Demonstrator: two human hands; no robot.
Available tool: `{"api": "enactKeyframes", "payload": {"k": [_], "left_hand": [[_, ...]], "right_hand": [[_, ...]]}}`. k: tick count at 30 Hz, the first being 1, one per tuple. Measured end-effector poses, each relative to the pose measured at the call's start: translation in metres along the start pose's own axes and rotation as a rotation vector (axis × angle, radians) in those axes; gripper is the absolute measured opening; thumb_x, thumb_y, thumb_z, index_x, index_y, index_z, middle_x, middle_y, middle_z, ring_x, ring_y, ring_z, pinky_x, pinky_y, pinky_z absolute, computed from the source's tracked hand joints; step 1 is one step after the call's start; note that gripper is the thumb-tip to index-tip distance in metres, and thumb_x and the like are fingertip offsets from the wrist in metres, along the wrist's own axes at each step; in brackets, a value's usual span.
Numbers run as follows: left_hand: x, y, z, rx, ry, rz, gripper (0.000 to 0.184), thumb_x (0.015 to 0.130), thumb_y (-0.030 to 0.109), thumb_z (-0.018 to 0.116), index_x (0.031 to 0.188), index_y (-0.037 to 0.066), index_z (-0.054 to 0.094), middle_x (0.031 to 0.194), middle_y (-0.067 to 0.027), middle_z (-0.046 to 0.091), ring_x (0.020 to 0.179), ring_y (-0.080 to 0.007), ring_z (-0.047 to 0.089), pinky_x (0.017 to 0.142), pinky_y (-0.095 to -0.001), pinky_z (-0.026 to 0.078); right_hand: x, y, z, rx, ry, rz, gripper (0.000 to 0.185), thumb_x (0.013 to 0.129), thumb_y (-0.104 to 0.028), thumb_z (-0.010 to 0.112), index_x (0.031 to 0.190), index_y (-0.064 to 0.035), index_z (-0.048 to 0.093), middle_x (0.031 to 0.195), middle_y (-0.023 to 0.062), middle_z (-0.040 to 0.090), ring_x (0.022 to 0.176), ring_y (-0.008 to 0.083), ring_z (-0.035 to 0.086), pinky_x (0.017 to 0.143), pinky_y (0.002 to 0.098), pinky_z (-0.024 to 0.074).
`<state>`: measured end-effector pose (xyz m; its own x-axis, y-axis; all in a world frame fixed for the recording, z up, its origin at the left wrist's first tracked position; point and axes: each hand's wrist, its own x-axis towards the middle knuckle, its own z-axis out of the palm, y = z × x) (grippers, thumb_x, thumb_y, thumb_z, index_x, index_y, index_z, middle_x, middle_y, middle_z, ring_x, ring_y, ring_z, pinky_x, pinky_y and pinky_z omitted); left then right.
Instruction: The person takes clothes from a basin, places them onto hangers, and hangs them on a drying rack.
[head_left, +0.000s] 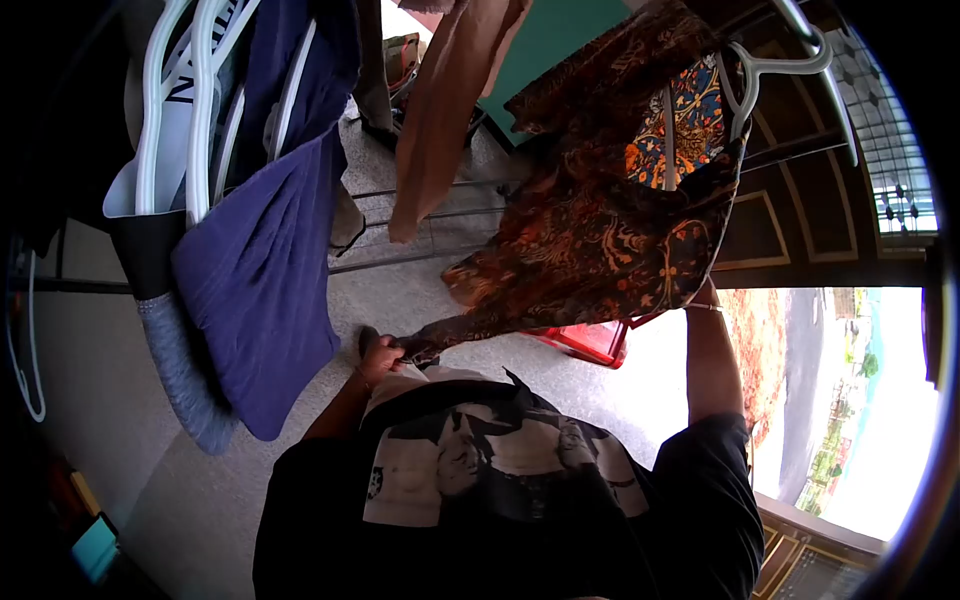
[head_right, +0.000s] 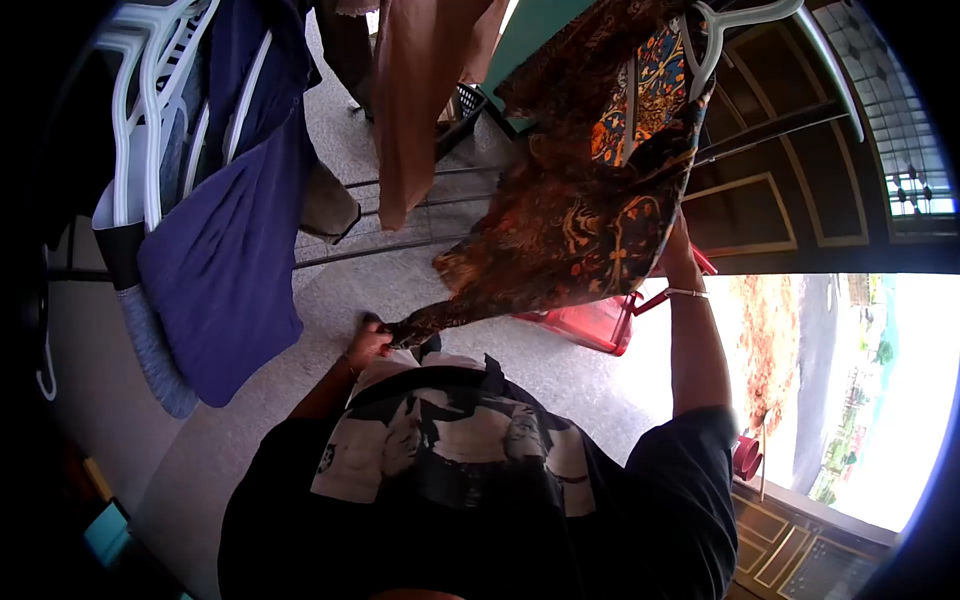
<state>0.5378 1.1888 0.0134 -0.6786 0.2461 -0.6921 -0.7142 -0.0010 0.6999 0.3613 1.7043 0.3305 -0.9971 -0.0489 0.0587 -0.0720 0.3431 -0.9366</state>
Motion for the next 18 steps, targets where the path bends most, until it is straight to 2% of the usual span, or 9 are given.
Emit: {"api": "enactKeyframes", "payload": {"k": [3, 4, 7, 8, 9, 10, 13, 15, 18], "left_hand": [[0.012, -0.014, 0.011, 0.712, 0.004, 0.307, 0.023, 0.068, 0.016, 0.063, 0.085, -0.001, 0.061, 0.076, -0.0187, 0.063, 0.069, -0.0329, 0.061, 0.062, -0.0431, 0.047], [0.01, -0.011, 0.02, 0.829, -0.037, 0.292, 0.029, 0.062, 0.019, 0.065, 0.082, -0.002, 0.063, 0.082, -0.0235, 0.062, 0.077, -0.04, 0.059, 0.071, -0.0466, 0.046], [0.015, -0.003, 0.035, 1.111, -0.397, 0.373, 0.033, 0.065, 0.028, 0.062, 0.082, 0.0, 0.066, 0.084, -0.0222, 0.063, 0.083, -0.0375, 0.06, 0.073, -0.0427, 0.048], [-0.023, 0.058, 0.047, 1.145, -0.42, 0.433, 0.035, 0.065, 0.032, 0.061, 0.08, 0.002, 0.065, 0.083, -0.022, 0.063, 0.082, -0.0379, 0.06, 0.073, -0.0433, 0.047], [-0.034, 0.088, 0.051, 1.269, -0.407, 0.453, 0.031, 0.067, 0.029, 0.062, 0.078, 0.0, 0.064, 0.082, -0.0225, 0.063, 0.081, -0.0385, 0.061, 0.071, -0.0442, 0.048], [-0.048, 0.118, 0.067, 1.163, -0.013, 0.198, 0.034, 0.07, 0.025, 0.063, 0.089, -0.002, 0.061, 0.08, -0.0229, 0.063, 0.079, -0.0389, 0.061, 0.068, -0.0456, 0.049], [-0.099, 0.217, 0.089, 1.028, 0.377, 0.616, 0.046, 0.078, 0.016, 0.059, 0.117, -0.002, 0.043, 0.092, -0.0209, 0.06, 0.082, -0.0366, 0.061, 0.065, -0.047, 0.048], [-0.098, 0.253, 0.103, 0.874, 0.284, 1.135, 0.043, 0.081, 0.019, 0.059, 0.117, 0.0, 0.046, 0.094, -0.0191, 0.059, 0.085, -0.0344, 0.06, 0.069, -0.0451, 0.047], [-0.114, 0.279, 0.143, 0.744, 0.034, 1.22, 0.059, 0.082, 0.026, 0.061, 0.132, 0.003, 0.039, 0.115, -0.0204, 0.054, 0.102, -0.0326, 0.056, 0.083, -0.0404, 0.047]], "right_hand": [[0.016, -0.061, 0.034, -0.026, -0.193, -0.135, 0.047, 0.088, -0.029, 0.059, 0.124, -0.0006, 0.05, 0.117, 0.0111, 0.058, 0.105, 0.0226, 0.056, 0.089, 0.0347, 0.046], [0.026, -0.074, 0.043, 0.327, -0.255, -0.04, 0.048, 0.089, -0.031, 0.058, 0.125, -0.0004, 0.049, 0.118, 0.0106, 0.058, 0.105, 0.0227, 0.056, 0.09, 0.0353, 0.0463], [0.042, -0.092, 0.06, 0.966, -0.281, 0.19, 0.051, 0.091, -0.035, 0.054, 0.126, 0.0012, 0.048, 0.119, 0.0112, 0.057, 0.105, 0.0237, 0.056, 0.09, 0.0363, 0.047], [0.047, -0.088, 0.057, 1.243, -0.236, 0.362, 0.051, 0.091, -0.034, 0.054, 0.126, 0.0016, 0.047, 0.119, 0.0116, 0.057, 0.105, 0.0239, 0.057, 0.09, 0.0364, 0.047], [0.045, -0.099, 0.061, 1.248, -0.268, 0.339, 0.05, 0.091, -0.034, 0.054, 0.125, 0.002, 0.047, 0.119, 0.0121, 0.057, 0.105, 0.024, 0.057, 0.09, 0.0365, 0.0471], [0.043, -0.111, 0.065, 1.254, -0.3, 0.315, 0.05, 0.091, -0.033, 0.053, 0.125, 0.0025, 0.047, 0.119, 0.0126, 0.057, 0.104, 0.0241, 0.057, 0.09, 0.0366, 0.0472], [0.017, -0.19, 0.093, 0.676, -0.341, -0.105, 0.049, 0.091, -0.033, 0.052, 0.124, 0.003, 0.048, 0.117, 0.0144, 0.057, 0.102, 0.0244, 0.058, 0.088, 0.037, 0.0477], [0.018, -0.209, 0.086, 0.377, -0.08, -0.129, 0.049, 0.092, -0.035, 0.05, 0.125, 0.0023, 0.047, 0.117, 0.0149, 0.057, 0.101, 0.0244, 0.058, 0.088, 0.0371, 0.0474], [0.016, -0.258, 0.074, -0.145, 0.054, -0.197, 0.052, 0.092, -0.037, 0.048, 0.129, 0.0002, 0.043, 0.118, 0.0136, 0.058, 0.104, 0.0222, 0.056, 0.09, 0.036, 0.044]]}}
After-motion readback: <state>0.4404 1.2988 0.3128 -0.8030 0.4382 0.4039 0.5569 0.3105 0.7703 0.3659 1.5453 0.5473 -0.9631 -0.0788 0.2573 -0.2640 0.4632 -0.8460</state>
